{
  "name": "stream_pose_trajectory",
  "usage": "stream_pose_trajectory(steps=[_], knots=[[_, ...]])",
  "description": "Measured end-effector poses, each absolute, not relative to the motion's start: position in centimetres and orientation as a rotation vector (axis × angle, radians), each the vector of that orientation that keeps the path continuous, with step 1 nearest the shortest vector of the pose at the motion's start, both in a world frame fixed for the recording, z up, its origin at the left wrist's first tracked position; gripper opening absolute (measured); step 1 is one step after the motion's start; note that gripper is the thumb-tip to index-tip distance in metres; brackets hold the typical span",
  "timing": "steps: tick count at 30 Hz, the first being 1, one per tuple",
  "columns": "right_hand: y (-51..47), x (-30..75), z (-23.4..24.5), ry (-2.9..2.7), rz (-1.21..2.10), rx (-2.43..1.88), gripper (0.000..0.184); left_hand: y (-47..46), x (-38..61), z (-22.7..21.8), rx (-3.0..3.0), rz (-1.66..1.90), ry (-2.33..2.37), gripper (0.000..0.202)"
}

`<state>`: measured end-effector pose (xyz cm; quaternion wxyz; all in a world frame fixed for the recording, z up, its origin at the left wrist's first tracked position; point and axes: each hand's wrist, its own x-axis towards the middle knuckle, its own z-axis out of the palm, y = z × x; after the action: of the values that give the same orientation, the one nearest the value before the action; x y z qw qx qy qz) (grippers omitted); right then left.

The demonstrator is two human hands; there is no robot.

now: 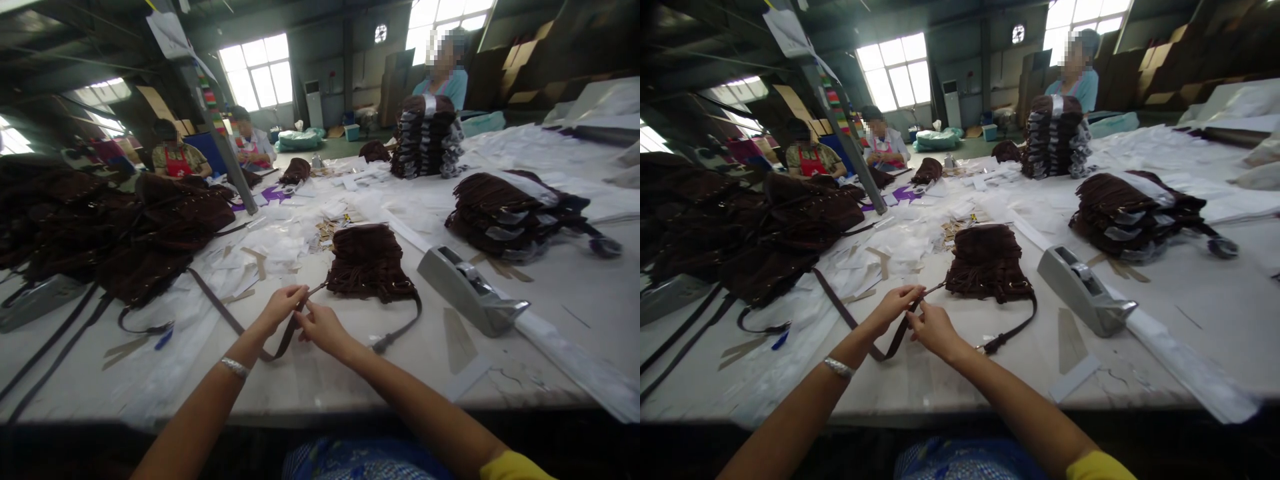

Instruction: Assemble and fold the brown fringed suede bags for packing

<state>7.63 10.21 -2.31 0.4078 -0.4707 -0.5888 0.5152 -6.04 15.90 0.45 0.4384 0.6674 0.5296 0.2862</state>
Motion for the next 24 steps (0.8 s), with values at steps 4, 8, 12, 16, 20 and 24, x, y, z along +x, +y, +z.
stream_pose_trajectory(steps=[4, 8, 12, 16, 20, 24], knots=[[8.8, 8.2, -0.8, -1.699, 1.168, -1.145, 0.034, 16.3, -7.0, 0.1, 1.743, 0.732, 1.357, 0.044], [6.6, 9.9, -0.5, -1.830, 1.226, -1.106, 0.037, 15.4, -12.4, -1.1, 1.762, 0.835, 1.591, 0.036], [5.0, 12.0, -2.1, -1.916, 1.323, -1.086, 0.043, 13.3, -22.2, -1.1, 1.663, 0.927, 2.029, 0.025], [4.1, 12.6, -3.7, -1.967, 1.357, -1.115, 0.045, 11.0, -31.3, 0.0, 1.443, 0.872, 2.488, 0.023], [3.6, 11.5, -3.6, -2.022, 1.298, -1.094, 0.043, 11.1, -35.3, 0.1, 1.341, 0.676, 2.658, 0.027], [3.4, 10.5, -3.2, -2.063, 1.275, -1.027, 0.041, 12.3, -35.1, -0.8, 1.380, 0.481, 2.625, 0.027]])
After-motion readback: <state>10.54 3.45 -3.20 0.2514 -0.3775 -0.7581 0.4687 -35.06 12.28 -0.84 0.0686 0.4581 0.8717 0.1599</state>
